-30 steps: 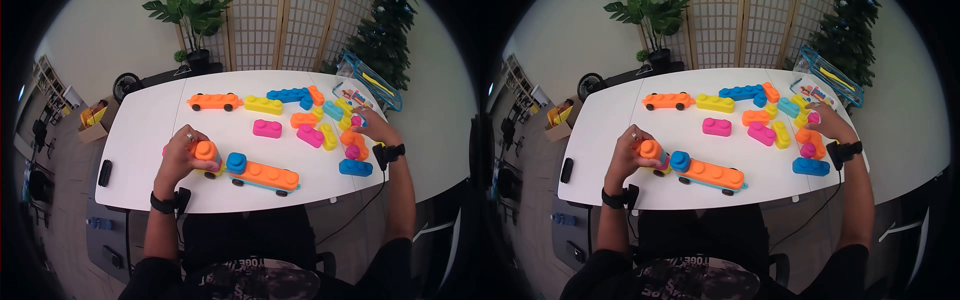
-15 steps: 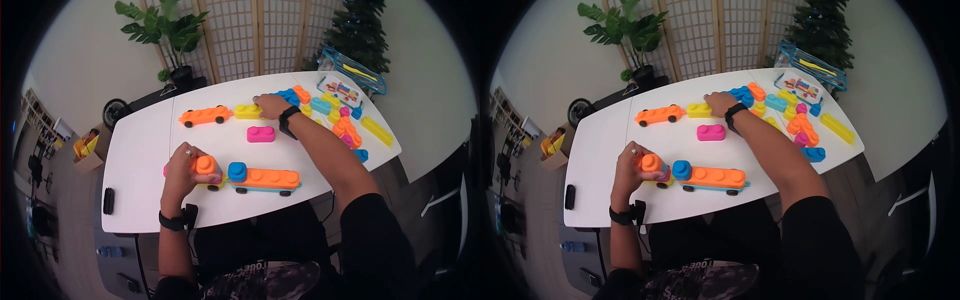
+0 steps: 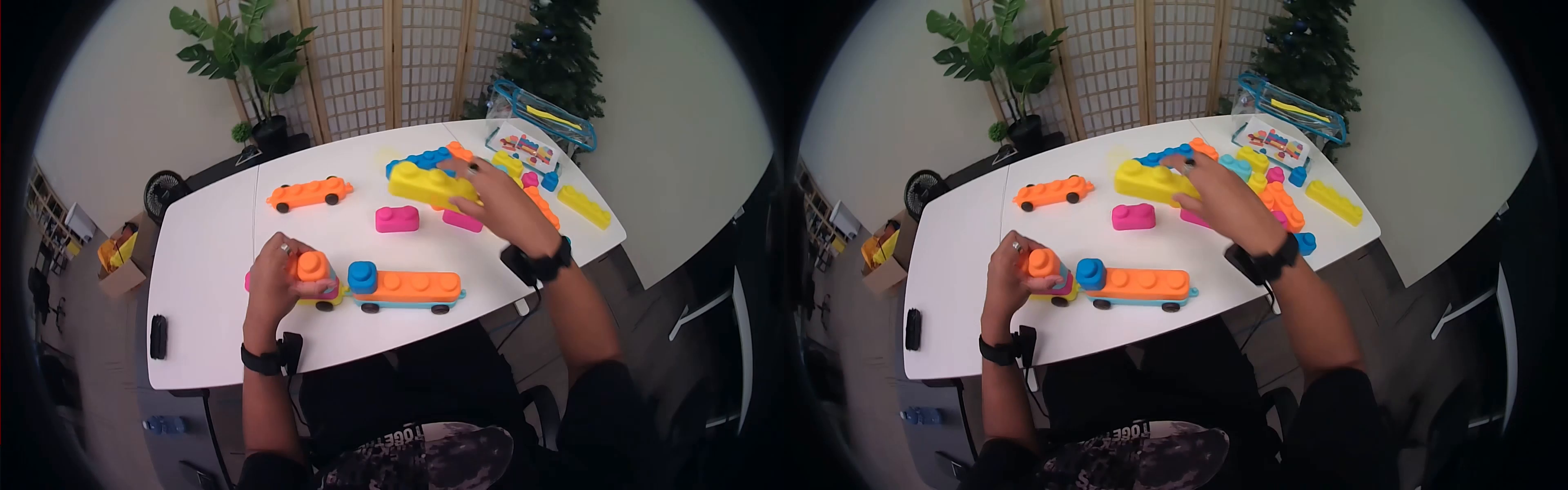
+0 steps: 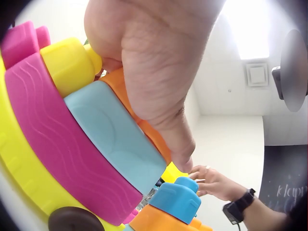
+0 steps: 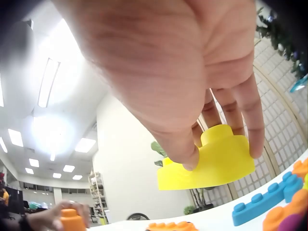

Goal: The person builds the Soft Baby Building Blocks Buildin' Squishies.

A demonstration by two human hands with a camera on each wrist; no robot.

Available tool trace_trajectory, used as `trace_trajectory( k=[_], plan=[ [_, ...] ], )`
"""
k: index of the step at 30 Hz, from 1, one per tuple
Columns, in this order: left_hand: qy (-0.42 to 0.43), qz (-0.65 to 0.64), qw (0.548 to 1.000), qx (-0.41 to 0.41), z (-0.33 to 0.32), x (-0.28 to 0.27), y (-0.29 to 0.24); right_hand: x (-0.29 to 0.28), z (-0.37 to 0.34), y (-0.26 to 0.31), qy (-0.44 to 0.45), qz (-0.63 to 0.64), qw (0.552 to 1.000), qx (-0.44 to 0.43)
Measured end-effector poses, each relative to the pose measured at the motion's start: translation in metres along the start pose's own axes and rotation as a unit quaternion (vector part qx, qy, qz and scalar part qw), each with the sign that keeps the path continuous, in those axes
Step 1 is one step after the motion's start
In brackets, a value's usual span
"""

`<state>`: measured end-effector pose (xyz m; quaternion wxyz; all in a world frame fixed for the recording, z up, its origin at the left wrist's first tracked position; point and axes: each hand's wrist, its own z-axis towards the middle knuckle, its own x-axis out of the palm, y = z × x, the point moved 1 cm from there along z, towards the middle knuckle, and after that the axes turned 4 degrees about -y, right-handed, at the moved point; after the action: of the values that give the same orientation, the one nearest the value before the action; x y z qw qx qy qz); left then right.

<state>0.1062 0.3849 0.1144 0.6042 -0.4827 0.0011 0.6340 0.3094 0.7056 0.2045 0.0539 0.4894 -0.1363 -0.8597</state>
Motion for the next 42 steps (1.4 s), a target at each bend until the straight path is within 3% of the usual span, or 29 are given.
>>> trace_trajectory(
  k=[4, 7, 14, 21, 24, 25, 30, 31, 34, 37, 42],
  plan=[
    [0.004, 0.024, 1.0, 0.006, -0.003, -0.005, -0.006, -0.013, -0.071, 0.029, 0.083, 0.014, 0.996, 0.022],
    [0.018, 0.042, 0.999, 0.017, 0.0, -0.005, -0.004, -0.006, -0.097, 0.046, 0.091, 0.024, 0.995, 0.033],
    [0.005, 0.037, 0.999, 0.032, -0.001, -0.005, -0.006, 0.015, -0.093, 0.068, 0.086, -0.076, 0.993, -0.029],
    [0.004, 0.053, 0.998, 0.041, 0.002, -0.007, -0.006, 0.036, -0.099, 0.069, 0.097, -0.074, 0.992, -0.026],
    [0.001, 0.033, 0.999, 0.037, -0.001, -0.003, -0.004, 0.045, -0.106, 0.061, 0.06, -0.062, 0.995, -0.047],
    [-0.001, 0.024, 0.999, 0.032, -0.001, -0.003, -0.003, 0.041, -0.105, 0.062, 0.089, -0.049, 0.994, -0.035],
    [0.002, 0.03, 0.999, 0.028, -0.002, -0.003, -0.003, 0.02, -0.068, 0.036, 0.193, 0.097, 0.976, -0.023],
    [0.001, 0.024, 0.999, 0.022, -0.002, -0.003, -0.003, 0.025, -0.053, 0.021, 0.157, 0.131, 0.978, -0.034],
    [0.006, 0.04, 0.999, 0.02, -0.002, -0.008, -0.009, 0.047, 0.001, -0.008, 0.164, 0.07, 0.984, 0.013],
    [0.006, 0.022, 1.0, 0.014, -0.003, -0.007, -0.008, 0.105, 0.035, -0.039, 0.18, 0.042, 0.981, -0.058],
    [0.0, 0.037, 0.998, 0.045, -0.002, -0.008, -0.005, 0.145, 0.054, -0.033, 0.25, -0.043, 0.965, -0.073]
  ],
)
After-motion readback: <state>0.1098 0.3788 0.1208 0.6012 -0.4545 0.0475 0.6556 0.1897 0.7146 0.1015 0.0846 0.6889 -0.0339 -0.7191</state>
